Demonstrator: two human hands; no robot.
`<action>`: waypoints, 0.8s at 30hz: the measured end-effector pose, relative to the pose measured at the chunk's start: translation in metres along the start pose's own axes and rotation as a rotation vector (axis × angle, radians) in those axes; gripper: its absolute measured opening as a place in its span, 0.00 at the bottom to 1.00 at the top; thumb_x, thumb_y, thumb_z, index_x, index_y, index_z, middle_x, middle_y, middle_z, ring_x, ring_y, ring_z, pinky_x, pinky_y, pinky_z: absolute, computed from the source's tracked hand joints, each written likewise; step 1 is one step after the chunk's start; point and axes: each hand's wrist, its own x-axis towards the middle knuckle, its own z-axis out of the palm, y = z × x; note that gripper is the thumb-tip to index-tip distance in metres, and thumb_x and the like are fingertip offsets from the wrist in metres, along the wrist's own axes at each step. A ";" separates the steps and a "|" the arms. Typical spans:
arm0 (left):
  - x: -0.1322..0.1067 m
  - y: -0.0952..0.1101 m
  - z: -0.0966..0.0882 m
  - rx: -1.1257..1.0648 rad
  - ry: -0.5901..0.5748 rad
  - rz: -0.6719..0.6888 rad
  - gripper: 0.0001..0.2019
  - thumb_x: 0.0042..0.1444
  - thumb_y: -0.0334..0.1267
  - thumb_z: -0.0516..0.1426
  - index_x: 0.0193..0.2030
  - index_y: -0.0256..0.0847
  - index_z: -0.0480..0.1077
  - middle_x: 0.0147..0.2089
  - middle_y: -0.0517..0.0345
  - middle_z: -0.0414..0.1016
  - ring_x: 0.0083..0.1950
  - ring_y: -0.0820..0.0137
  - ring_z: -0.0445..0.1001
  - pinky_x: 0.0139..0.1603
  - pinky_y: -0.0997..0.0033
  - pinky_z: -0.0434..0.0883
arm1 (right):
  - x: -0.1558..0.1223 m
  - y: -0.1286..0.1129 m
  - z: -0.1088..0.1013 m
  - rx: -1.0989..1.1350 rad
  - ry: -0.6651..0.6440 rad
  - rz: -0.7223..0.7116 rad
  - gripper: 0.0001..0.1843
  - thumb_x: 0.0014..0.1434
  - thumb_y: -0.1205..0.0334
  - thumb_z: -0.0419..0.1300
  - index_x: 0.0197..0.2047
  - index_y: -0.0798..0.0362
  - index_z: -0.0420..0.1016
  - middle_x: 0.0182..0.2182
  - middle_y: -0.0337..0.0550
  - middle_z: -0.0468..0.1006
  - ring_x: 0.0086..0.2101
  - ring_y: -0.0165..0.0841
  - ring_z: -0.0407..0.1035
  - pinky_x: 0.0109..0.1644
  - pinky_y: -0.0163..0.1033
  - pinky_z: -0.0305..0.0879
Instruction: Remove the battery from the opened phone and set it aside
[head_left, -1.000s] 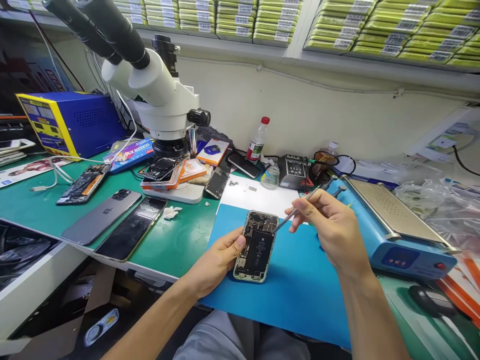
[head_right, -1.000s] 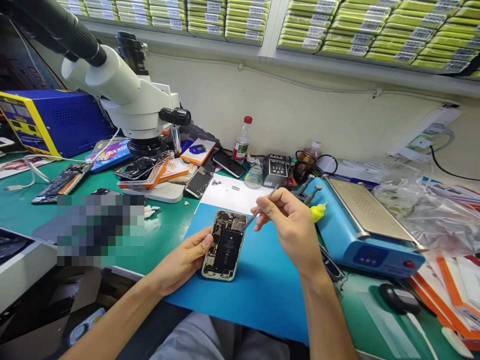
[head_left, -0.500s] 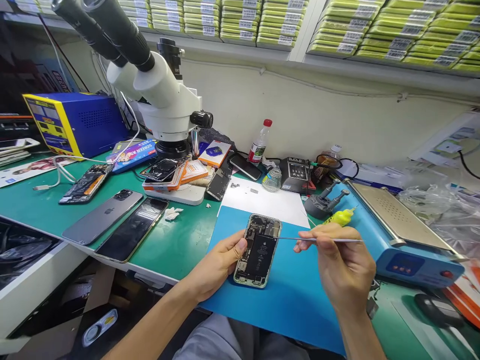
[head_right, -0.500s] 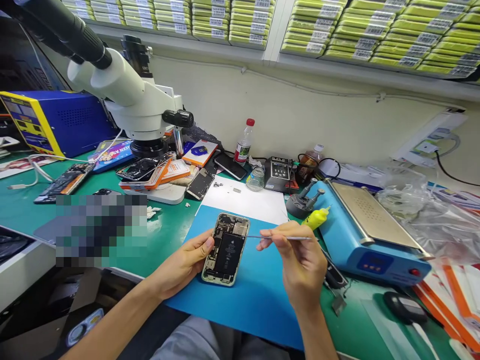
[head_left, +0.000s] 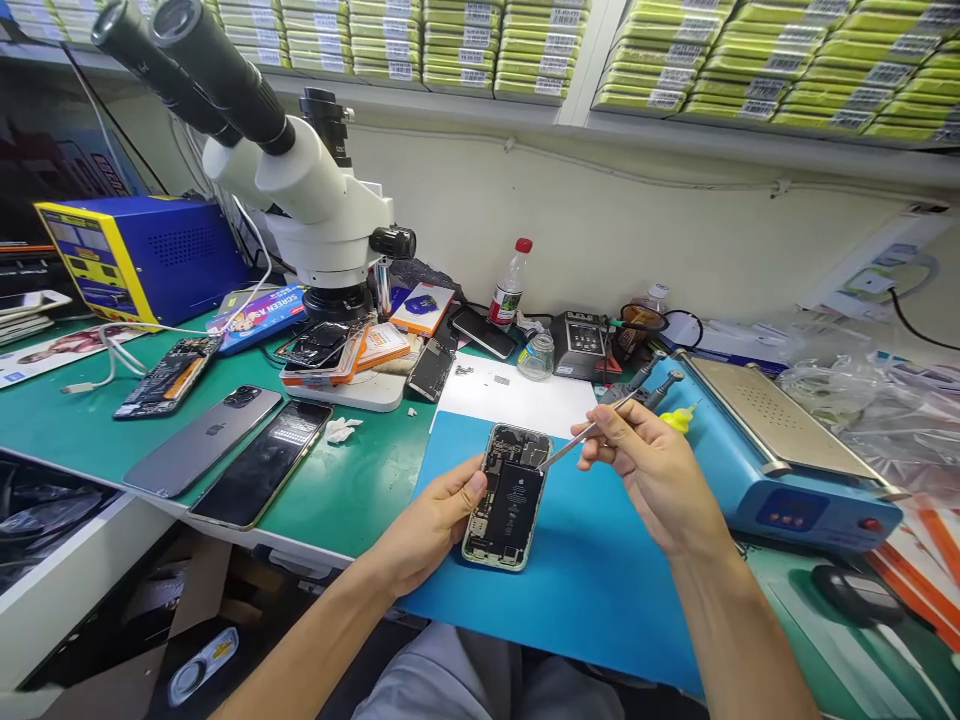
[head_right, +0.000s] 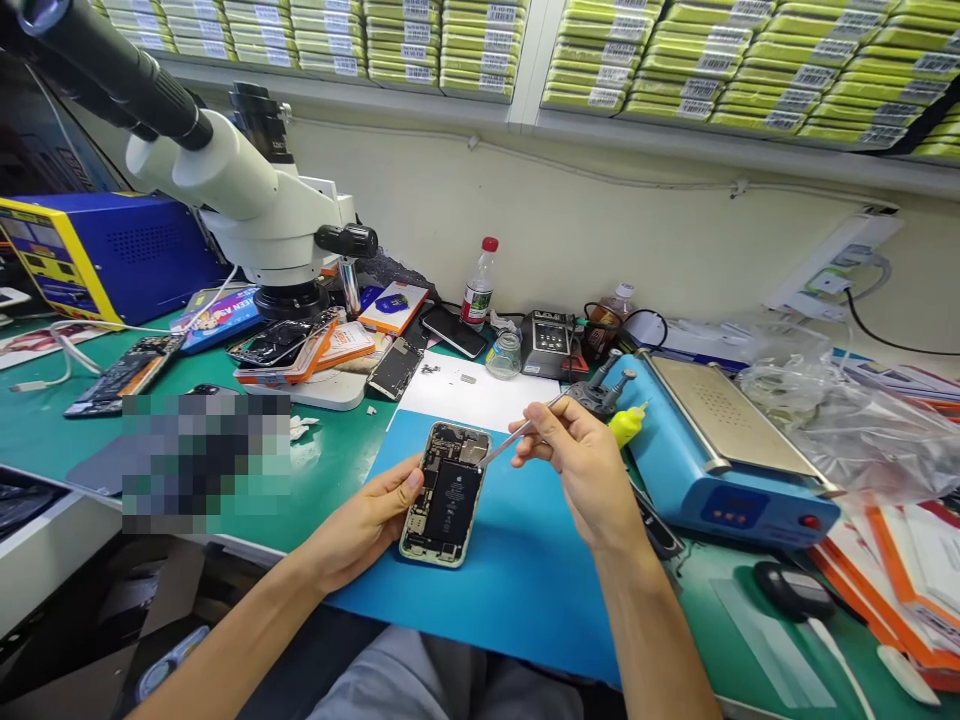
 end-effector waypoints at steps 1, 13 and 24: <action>0.000 0.000 0.000 0.005 -0.002 0.000 0.24 0.72 0.50 0.58 0.70 0.49 0.72 0.60 0.50 0.82 0.56 0.62 0.80 0.54 0.68 0.72 | 0.001 0.001 -0.001 0.009 0.000 0.018 0.22 0.56 0.43 0.74 0.36 0.54 0.77 0.33 0.45 0.82 0.26 0.30 0.73 0.29 0.38 0.76; 0.002 0.000 -0.002 0.001 -0.011 -0.002 0.22 0.72 0.49 0.57 0.70 0.49 0.72 0.59 0.50 0.82 0.56 0.61 0.80 0.53 0.68 0.73 | -0.003 0.012 -0.007 0.049 -0.006 0.087 0.23 0.56 0.41 0.73 0.37 0.54 0.78 0.33 0.44 0.81 0.27 0.30 0.72 0.30 0.39 0.76; -0.001 0.000 -0.002 0.039 0.001 -0.019 0.21 0.73 0.49 0.56 0.70 0.51 0.73 0.60 0.51 0.82 0.57 0.63 0.79 0.52 0.70 0.73 | 0.004 0.016 -0.011 0.134 -0.080 0.171 0.22 0.55 0.43 0.75 0.34 0.53 0.78 0.32 0.42 0.80 0.27 0.28 0.71 0.30 0.36 0.74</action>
